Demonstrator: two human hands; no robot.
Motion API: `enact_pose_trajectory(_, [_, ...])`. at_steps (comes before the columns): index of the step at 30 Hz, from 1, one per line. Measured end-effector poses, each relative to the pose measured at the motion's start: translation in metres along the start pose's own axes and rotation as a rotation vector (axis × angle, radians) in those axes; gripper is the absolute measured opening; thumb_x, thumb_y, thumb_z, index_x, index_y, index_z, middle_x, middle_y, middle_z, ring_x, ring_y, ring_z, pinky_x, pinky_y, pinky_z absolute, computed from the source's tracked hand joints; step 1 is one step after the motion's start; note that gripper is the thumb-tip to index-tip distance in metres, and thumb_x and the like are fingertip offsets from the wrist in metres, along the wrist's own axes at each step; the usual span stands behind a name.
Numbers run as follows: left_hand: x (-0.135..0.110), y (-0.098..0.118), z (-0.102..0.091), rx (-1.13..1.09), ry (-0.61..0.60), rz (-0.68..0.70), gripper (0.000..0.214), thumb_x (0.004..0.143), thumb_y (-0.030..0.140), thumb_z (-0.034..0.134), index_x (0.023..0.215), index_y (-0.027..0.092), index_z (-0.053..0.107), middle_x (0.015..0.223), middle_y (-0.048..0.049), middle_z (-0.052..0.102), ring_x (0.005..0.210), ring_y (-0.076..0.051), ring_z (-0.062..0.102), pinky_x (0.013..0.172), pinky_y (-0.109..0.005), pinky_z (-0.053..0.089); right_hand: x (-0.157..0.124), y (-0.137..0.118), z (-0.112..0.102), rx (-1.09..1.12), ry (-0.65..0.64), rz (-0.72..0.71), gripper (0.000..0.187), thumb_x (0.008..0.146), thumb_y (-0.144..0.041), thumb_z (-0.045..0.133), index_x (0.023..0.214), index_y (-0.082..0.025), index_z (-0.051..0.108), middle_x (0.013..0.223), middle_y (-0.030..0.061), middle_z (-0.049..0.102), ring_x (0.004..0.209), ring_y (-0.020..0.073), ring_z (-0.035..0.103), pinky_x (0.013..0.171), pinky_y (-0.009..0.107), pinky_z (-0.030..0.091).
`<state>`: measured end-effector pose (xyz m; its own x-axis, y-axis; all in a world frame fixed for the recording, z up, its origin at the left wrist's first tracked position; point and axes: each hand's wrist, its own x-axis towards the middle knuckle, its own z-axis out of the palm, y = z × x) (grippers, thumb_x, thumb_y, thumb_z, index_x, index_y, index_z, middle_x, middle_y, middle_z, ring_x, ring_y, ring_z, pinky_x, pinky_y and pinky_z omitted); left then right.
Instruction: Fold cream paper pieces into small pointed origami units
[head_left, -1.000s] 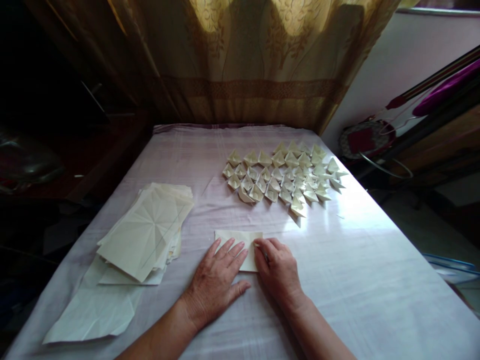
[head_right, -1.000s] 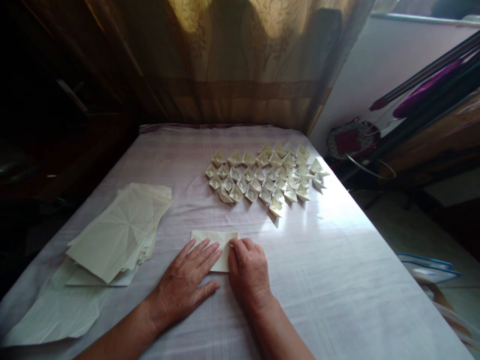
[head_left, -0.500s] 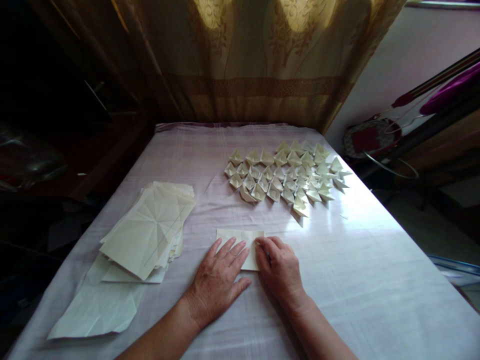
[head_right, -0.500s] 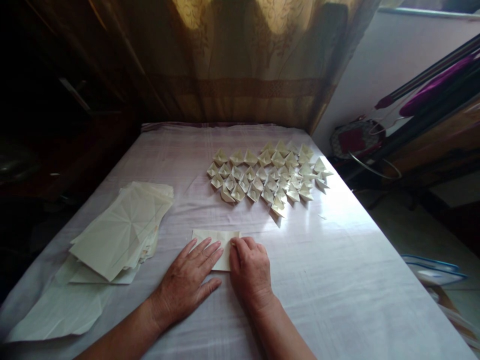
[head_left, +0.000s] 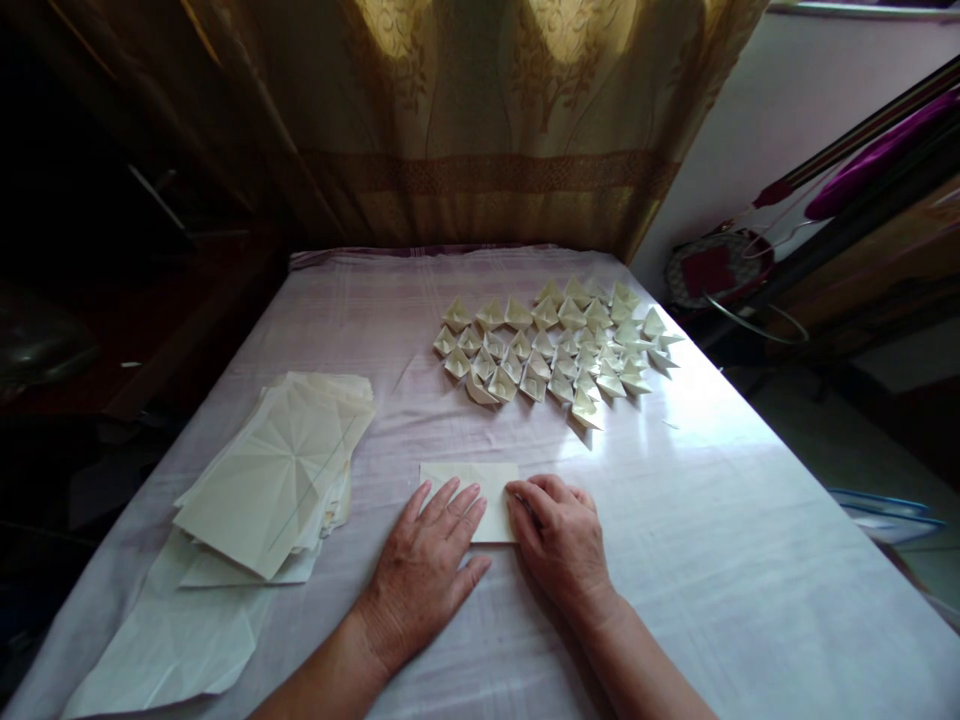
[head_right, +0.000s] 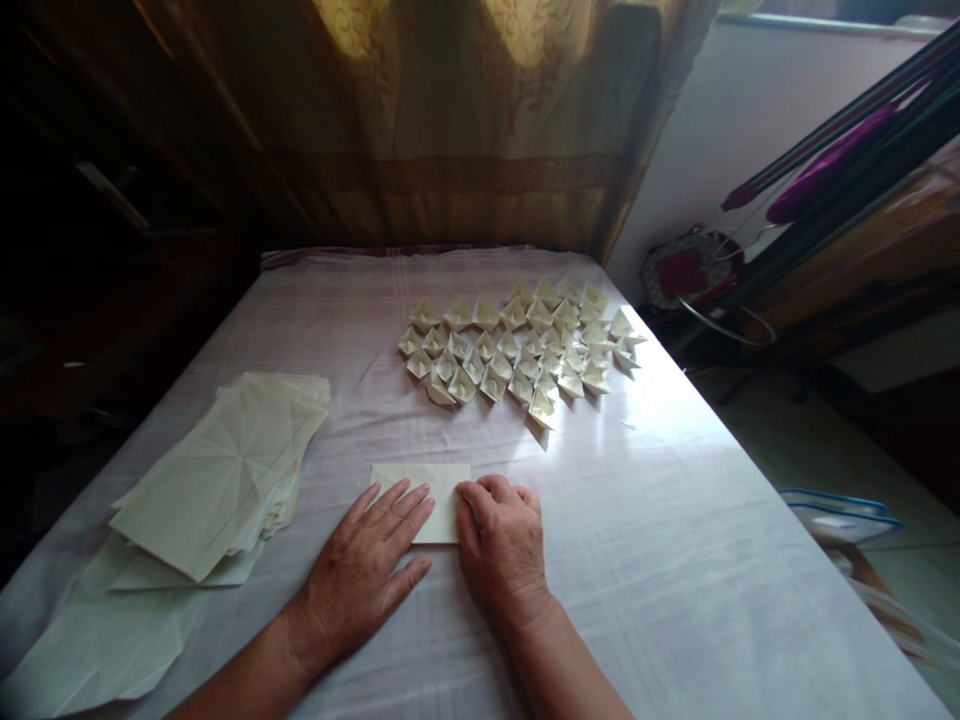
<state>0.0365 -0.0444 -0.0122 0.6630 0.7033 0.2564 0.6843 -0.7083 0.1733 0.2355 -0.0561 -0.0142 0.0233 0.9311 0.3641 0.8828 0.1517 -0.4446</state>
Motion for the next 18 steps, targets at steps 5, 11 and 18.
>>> enact_pose_trajectory(5, [-0.0008,0.0001,0.0005,0.010,-0.002,-0.003,0.047,0.096,0.044,0.051,0.138,0.023,0.052,0.141,-0.0046,0.058,0.133,-0.022,0.049,0.117,-0.041,0.029,-0.0004,0.0013,0.0015,0.012,-0.002,0.001,0.019,0.093,-0.023,0.051,0.094,-0.023,0.070,0.087,0.0027,0.068,0.078,0.0156,0.062,0.080,0.031,0.034])
enact_pose_trajectory(11, [-0.0011,0.0010,0.0000,0.022,0.005,-0.006,0.047,0.096,0.043,0.050,0.138,0.023,0.051,0.141,-0.0035,0.058,0.133,-0.021,0.049,0.116,-0.041,0.031,0.0002,0.0017,0.0017,-0.004,0.011,-0.012,0.020,0.094,-0.023,0.050,0.093,-0.023,0.070,0.088,0.0031,0.068,0.077,0.0160,0.062,0.080,0.032,0.034])
enact_pose_trajectory(18, [-0.0010,0.0015,-0.0017,0.020,-0.010,-0.012,0.047,0.096,0.043,0.050,0.138,0.023,0.051,0.141,-0.0049,0.058,0.133,-0.022,0.049,0.116,-0.042,0.031,-0.0010,0.0032,0.0039,-0.010,0.018,-0.019,0.020,0.093,-0.023,0.051,0.095,-0.023,0.071,0.086,0.0028,0.068,0.077,0.0161,0.063,0.080,0.032,0.034])
